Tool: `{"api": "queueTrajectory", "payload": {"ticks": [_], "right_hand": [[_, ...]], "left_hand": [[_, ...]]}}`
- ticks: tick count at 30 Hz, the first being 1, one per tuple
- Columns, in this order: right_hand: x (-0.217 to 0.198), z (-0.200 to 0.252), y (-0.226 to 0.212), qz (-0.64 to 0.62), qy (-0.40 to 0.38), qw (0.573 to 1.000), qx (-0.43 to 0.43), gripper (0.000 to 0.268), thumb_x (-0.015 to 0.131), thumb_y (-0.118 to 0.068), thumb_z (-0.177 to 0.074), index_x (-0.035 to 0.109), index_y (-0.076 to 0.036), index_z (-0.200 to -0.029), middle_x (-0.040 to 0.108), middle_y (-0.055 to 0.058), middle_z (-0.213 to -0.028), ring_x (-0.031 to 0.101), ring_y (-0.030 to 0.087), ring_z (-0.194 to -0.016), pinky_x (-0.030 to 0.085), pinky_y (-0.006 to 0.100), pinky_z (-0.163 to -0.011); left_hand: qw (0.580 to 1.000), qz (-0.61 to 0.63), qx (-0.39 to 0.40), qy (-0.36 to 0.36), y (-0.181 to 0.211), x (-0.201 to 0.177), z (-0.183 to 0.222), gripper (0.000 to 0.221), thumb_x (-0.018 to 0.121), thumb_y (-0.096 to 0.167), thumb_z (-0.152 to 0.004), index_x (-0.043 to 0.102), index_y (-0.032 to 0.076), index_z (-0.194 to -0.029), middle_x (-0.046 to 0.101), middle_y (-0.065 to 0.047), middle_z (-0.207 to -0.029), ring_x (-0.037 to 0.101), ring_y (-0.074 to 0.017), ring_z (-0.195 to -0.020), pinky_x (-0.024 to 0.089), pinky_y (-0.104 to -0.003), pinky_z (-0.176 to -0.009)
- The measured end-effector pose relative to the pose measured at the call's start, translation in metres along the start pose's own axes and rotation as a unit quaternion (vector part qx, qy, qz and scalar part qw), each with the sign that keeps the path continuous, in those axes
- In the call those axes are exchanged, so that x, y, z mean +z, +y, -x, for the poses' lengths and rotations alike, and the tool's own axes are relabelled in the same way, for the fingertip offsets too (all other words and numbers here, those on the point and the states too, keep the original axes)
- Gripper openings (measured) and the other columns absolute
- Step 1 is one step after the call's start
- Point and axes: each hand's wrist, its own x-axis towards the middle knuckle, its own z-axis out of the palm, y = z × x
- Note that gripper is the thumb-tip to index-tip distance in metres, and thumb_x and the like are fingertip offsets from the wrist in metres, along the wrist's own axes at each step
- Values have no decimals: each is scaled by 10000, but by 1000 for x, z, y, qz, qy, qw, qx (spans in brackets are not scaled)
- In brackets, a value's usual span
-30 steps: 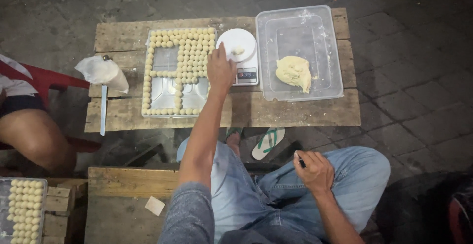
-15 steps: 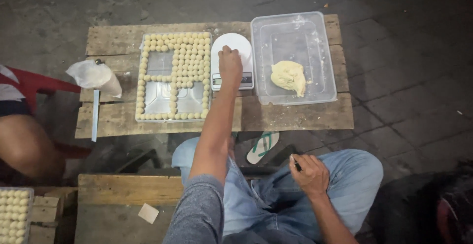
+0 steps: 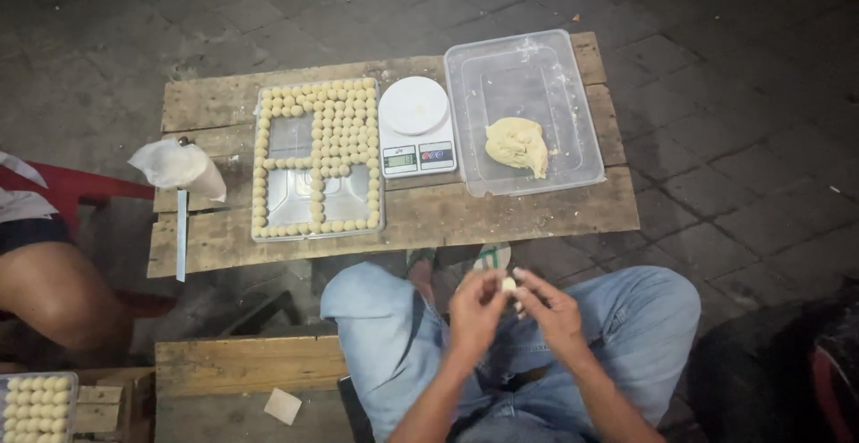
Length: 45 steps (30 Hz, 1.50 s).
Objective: Weighing small pieces of dough on a digital scale and rolling them into balls by hand.
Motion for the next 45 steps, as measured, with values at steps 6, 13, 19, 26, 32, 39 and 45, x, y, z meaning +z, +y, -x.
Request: {"api": "queueTrajectory", "payload": {"ticks": [6, 13, 19, 26, 32, 39, 45], "right_hand": [[1, 13, 15, -74, -10, 994, 75, 269, 744, 44, -859, 791, 116, -1114, 770, 151, -889, 622, 188, -675, 493, 282, -619], [37, 46, -27, 229, 67, 954, -184, 205, 747, -81, -814, 796, -33, -1007, 743, 3, -925, 673, 137, -757, 506, 235, -672], [53, 68, -79, 354, 38, 837, -415, 399, 757, -99, -810, 707, 3, -1192, 664, 153, -1233, 638, 300, -1040, 497, 389, -932], [57, 49, -60, 337, -32, 809, -481, 600, 371, -298, -1008, 424, -18, -1536, 336, 163, -1651, 217, 378, -1589, 84, 542, -1307], [66, 40, -89, 300, -97, 827, -466, 663, 297, -315, -991, 403, 50, -1535, 352, 194, -1659, 208, 349, -1596, 80, 476, -1316], [62, 41, -71, 356, -125, 779, -501, 695, 333, -387, -1004, 346, -3, -1583, 269, 170, -1699, 172, 332, -1614, -3, 519, -1330], [64, 43, -69, 362, -110, 760, -529, 676, 334, -425, -1040, 325, -66, -1613, 246, 135, -1718, 92, 372, -1637, -34, 592, -1323]], "left_hand": [[994, 109, -17, -24, -8, -13, 29, 347, 692, -6, -888, 697, -16, -1235, 770, -99, -1130, 721, -155, -997, 569, -256, -887], [932, 329, -95, -120, 5, 5, 18, 427, 459, 195, -1047, 550, 23, -1427, 595, -114, -1437, 567, -215, -1292, 444, -325, -1074], [860, 471, -197, 4, 39, 4, 13, 515, 426, 0, -1000, 421, -52, -1512, 539, -239, -1508, 565, -331, -1341, 467, -387, -1098], [805, 544, -167, -164, 32, 14, 27, 698, 322, 529, -1058, 398, 73, -1580, 462, -81, -1598, 511, -202, -1370, 387, -341, -1152], [850, 495, -155, -91, -32, 27, 54, 454, 460, 374, -1067, 566, 26, -1338, 588, -68, -1333, 549, -152, -1137, 425, -293, -1023], [729, 539, 421, 25, -28, 76, 44, 744, 433, 370, -1099, 13, 145, -1670, 12, -45, -1758, 16, -317, -1625, 27, -581, -1309], [892, 413, -186, -16, 46, -4, 58, 595, 412, 411, -1028, 495, 124, -1544, 547, 3, -1565, 533, -140, -1370, 398, -269, -1107]]}}
